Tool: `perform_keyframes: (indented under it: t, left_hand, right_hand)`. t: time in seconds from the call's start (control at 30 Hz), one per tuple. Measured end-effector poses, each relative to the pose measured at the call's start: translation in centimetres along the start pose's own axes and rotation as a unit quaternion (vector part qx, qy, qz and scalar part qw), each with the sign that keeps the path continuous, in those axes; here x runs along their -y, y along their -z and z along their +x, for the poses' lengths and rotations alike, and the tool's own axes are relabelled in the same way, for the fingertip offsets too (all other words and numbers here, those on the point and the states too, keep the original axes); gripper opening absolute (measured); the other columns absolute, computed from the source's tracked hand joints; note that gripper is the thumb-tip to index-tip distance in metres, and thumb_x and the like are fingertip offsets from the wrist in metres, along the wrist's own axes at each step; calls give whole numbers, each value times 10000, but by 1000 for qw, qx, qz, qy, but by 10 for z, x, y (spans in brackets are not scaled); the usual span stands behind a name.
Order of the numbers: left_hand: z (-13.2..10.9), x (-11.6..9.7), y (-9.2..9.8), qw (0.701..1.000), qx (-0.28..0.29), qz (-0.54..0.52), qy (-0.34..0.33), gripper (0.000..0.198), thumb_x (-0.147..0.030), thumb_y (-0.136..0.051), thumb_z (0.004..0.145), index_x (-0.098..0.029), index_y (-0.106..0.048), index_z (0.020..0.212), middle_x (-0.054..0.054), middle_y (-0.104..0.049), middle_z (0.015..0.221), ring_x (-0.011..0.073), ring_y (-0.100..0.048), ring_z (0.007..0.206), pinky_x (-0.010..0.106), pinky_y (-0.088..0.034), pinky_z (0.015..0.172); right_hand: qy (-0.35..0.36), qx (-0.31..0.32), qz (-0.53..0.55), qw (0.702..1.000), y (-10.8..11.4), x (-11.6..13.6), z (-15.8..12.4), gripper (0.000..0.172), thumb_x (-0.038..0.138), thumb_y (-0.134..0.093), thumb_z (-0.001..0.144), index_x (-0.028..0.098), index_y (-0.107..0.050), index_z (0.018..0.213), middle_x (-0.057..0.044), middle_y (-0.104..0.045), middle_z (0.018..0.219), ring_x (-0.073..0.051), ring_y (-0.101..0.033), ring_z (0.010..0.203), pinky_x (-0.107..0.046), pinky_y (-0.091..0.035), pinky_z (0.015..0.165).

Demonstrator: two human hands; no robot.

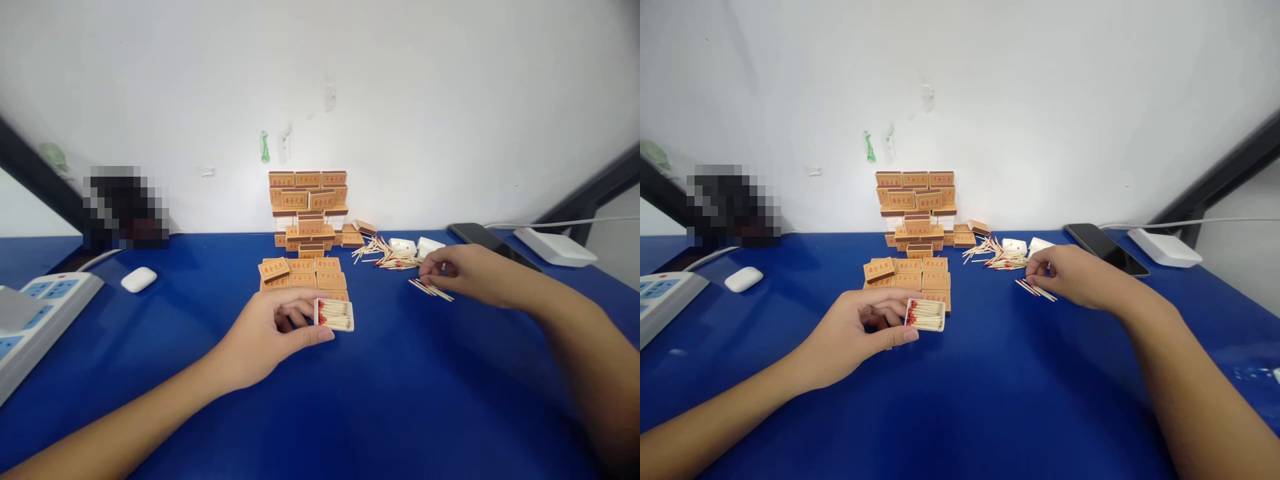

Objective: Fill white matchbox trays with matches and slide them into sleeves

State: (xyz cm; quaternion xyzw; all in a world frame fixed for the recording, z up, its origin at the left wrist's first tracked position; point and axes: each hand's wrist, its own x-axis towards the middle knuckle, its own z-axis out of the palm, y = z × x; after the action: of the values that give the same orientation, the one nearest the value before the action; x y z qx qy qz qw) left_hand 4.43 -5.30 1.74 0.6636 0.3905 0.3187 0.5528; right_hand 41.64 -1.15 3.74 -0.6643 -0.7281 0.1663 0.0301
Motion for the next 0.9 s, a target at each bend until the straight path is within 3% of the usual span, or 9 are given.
perform_keyframes:
  t: [0.37, 0.67, 0.9]
  left_hand:
    - [-1, -4, -1, 1000, -7, 0, -7, 403, -292, -886, 792, -195, -804, 1174, 10, -771, 830, 94, -621, 642, 209, -493, 603]
    - [-2, -5, -1, 1000, -3, 3, -8, 398, -307, -879, 805, -204, -808, 1184, 13, -765, 827, 104, -633, 656, 219, -497, 619]
    - [-1, -4, 0, 1000, 1, 1, -14, 394, -304, -878, 811, -210, -806, 1187, 12, -773, 839, 106, -635, 658, 219, -498, 615]
  right_hand:
    - [18, -23, 7, 1000, -16, -6, 10, 206, 419, -654, 846, 233, -680, 761, -42, -683, 713, -169, -551, 598, -355, -417, 595]
    - [8, -51, 34, 998, -5, 2, 4, 231, 461, -639, 902, 253, -671, 804, -68, -689, 736, -214, -587, 626, -396, -434, 627]
    - [28, -2, 19, 999, -14, -5, 8, 325, 540, -634, 902, 232, -667, 801, -56, -681, 742, -177, -544, 626, -351, -416, 602]
